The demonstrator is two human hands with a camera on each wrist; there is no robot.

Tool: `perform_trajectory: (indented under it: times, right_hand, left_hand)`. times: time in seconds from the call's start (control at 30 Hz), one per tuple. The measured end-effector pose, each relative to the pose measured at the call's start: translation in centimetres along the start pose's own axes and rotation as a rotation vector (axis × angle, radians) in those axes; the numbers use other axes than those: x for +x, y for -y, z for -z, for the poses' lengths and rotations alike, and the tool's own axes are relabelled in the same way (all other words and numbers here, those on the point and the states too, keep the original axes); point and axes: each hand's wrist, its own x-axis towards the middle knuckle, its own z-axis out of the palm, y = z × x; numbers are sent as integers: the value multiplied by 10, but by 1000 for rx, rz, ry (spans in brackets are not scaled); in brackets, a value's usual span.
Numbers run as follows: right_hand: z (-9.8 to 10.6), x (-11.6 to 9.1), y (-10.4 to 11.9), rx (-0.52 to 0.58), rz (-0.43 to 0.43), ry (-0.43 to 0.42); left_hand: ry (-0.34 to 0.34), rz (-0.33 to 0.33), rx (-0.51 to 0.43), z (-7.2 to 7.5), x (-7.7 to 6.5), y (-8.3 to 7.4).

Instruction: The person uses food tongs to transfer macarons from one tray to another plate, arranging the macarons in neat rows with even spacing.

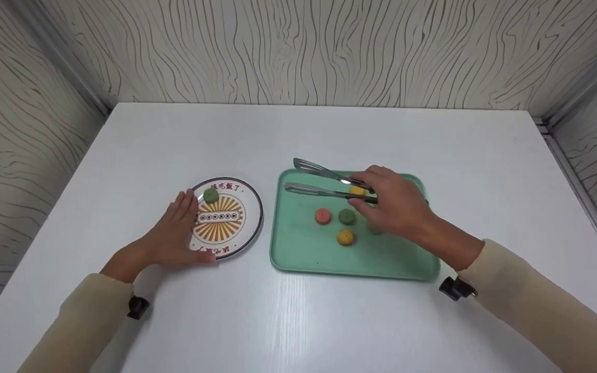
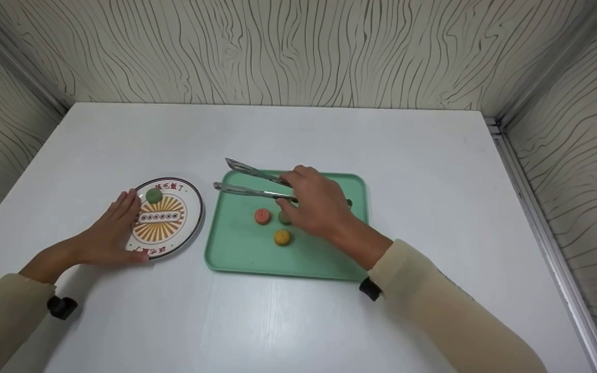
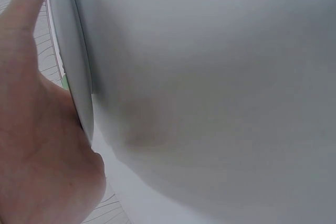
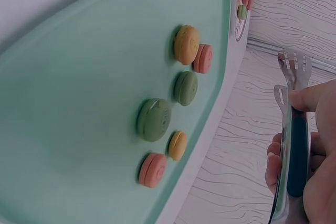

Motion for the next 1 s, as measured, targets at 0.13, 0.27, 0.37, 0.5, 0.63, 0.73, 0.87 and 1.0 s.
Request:
perform_trajectory:
  times: [0.13,0.27,0.37,0.5,0.63,0.73,0.87,1.0]
  right_hand:
    - [2,-6,-6,10,-3,-5]
    - [3,-12,-11,7,6,-9]
    - [4,-16,-13,-10,10,-13]
    - [6,-21,-16,-37,11,-20]
    - [8,-25,-20,-51,3,-31]
    - [9,-28,-22,-54,-5,-38]
    - [8,-33,-27,-51,-18,-35]
    - [7,-40,-33,-46,-29,-42]
  left_hand:
    - [3,7,-1,0,0,1]
    - [1,8,-3,-1,0,2]
    - [-1,7,-5,0,1,2]
    - [11,12,-24,0,0,1]
    - [16,12,-40,1,1,0]
    - [15,13,-35,0,1,1]
    - [9,15,-16,-1,1,2]
    - [10,23,-9,-1,1,2]
